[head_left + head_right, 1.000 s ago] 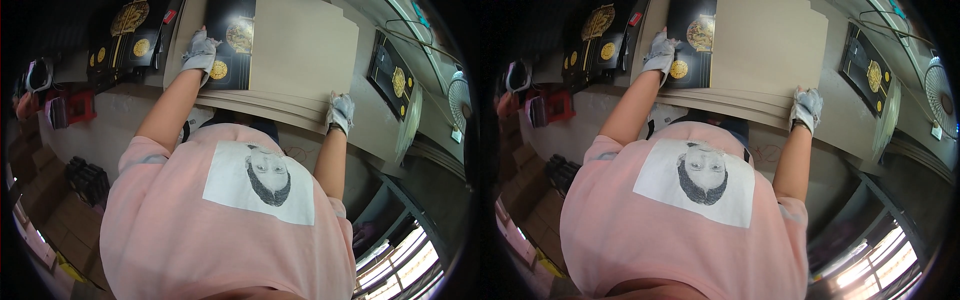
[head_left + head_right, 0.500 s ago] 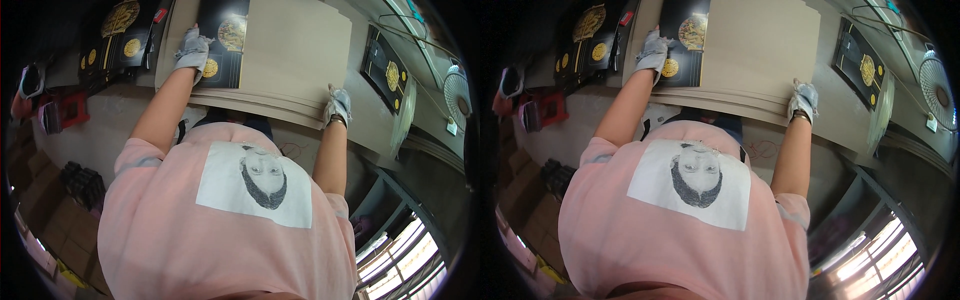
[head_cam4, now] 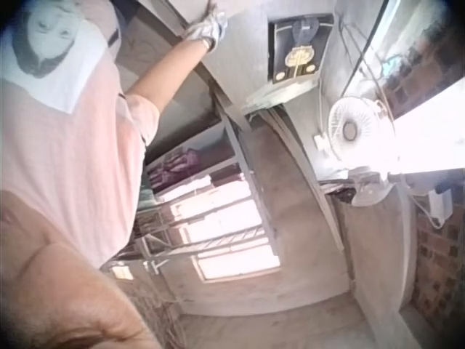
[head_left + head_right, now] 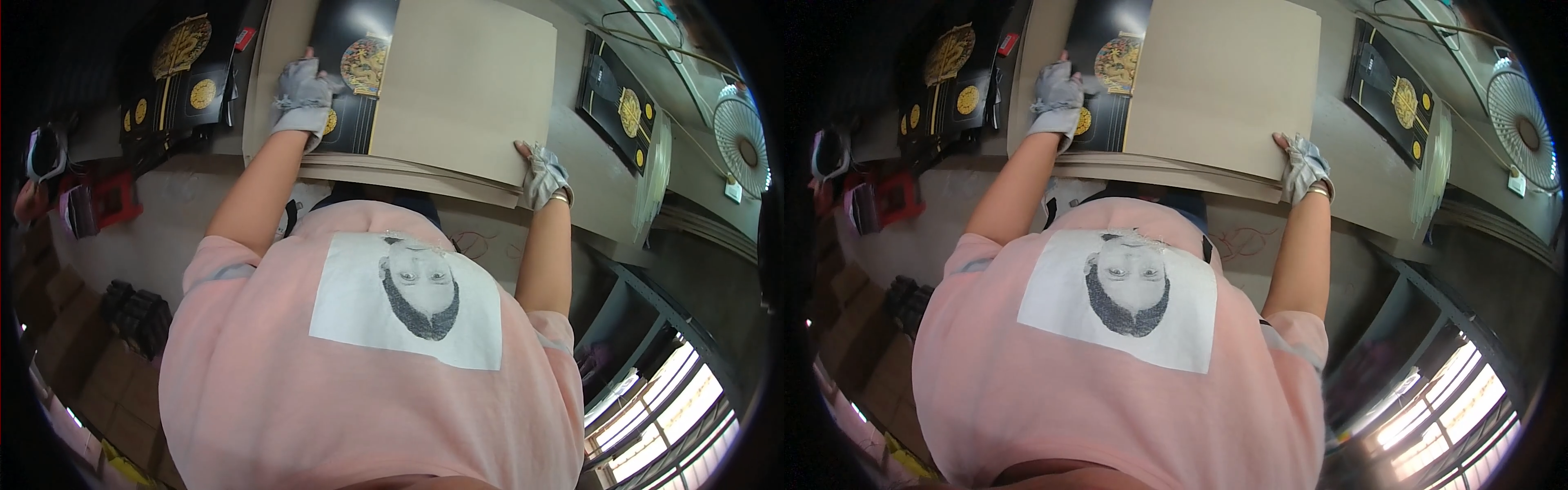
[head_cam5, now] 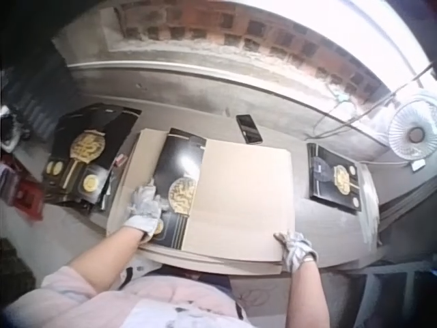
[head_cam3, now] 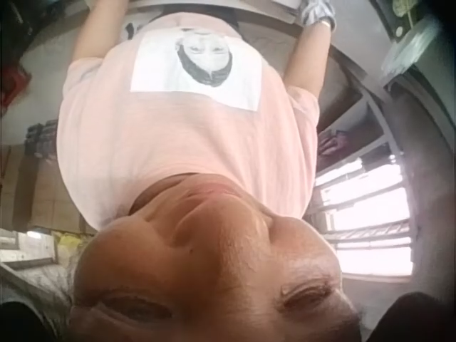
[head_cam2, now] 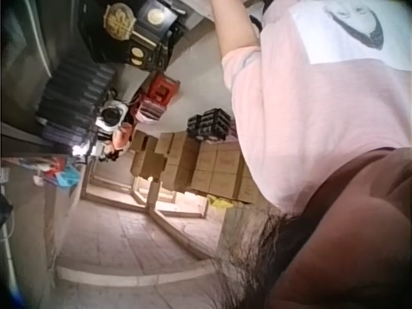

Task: Folding and assembling cardboard packaging sheets into finished boxes.

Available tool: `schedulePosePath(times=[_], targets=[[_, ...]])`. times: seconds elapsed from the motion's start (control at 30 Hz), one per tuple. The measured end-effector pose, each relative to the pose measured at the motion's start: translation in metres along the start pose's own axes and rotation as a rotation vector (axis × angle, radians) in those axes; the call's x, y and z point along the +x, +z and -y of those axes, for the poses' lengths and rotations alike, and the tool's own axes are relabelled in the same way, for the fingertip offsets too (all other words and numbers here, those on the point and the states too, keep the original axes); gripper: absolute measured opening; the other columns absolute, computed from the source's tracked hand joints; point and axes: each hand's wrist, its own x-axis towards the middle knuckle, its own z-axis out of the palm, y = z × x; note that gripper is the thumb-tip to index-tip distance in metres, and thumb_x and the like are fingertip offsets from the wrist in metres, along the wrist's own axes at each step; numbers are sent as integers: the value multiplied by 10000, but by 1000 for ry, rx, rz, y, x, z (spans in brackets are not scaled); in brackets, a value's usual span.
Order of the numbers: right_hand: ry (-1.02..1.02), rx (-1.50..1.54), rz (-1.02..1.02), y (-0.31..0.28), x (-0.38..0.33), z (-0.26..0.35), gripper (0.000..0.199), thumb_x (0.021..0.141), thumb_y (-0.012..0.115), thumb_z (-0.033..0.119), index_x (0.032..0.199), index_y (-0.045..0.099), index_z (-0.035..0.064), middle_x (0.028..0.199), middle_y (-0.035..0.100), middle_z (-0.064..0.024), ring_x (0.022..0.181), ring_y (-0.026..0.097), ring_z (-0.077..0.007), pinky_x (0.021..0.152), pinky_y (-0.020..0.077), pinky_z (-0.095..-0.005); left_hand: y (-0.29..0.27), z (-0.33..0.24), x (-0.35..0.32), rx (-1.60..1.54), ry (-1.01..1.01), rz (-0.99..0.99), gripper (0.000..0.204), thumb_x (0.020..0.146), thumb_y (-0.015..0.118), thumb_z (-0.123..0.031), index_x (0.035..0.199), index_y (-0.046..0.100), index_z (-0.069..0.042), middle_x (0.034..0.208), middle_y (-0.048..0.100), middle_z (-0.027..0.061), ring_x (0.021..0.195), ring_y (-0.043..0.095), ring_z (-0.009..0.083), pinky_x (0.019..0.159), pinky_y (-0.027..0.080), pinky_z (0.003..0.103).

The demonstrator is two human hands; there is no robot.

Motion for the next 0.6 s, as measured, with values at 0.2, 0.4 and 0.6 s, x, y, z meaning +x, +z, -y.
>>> schedulePosePath(times=[0.2, 0.4, 0.6], targets=[[-85, -566, 39, -4, -62, 91, 638, 951, 653, 523, 1391, 602, 64, 1274, 687, -196, 1260, 608, -374, 1079, 446, -400, -27, -24, -31, 879, 438, 105, 617, 931, 515, -306, 1537, 513, -190, 1657, 335, 191, 1547, 291, 331, 1265, 252, 423], [-905, -599, -353, 34, -90, 88, 850, 824, 814, 423, 1515, 481, 57, 1479, 470, -362, 1286, 551, -492, 1070, 470, -496, -24, -43, -39, 964, 414, 130, 632, 990, 509, -549, 1561, 478, -278, 1672, 309, 200, 1561, 254, 353, 1272, 212, 446], [-1091, -466, -347, 106, -96, 140, 845, 759, 846, 502, 1451, 570, 103, 1523, 354, -432, 1375, 423, -573, 1138, 406, -529, -24, -46, -42, 965, 415, 122, 643, 997, 524, -537, 1567, 469, -244, 1654, 343, 202, 1550, 285, 339, 1258, 249, 440]])
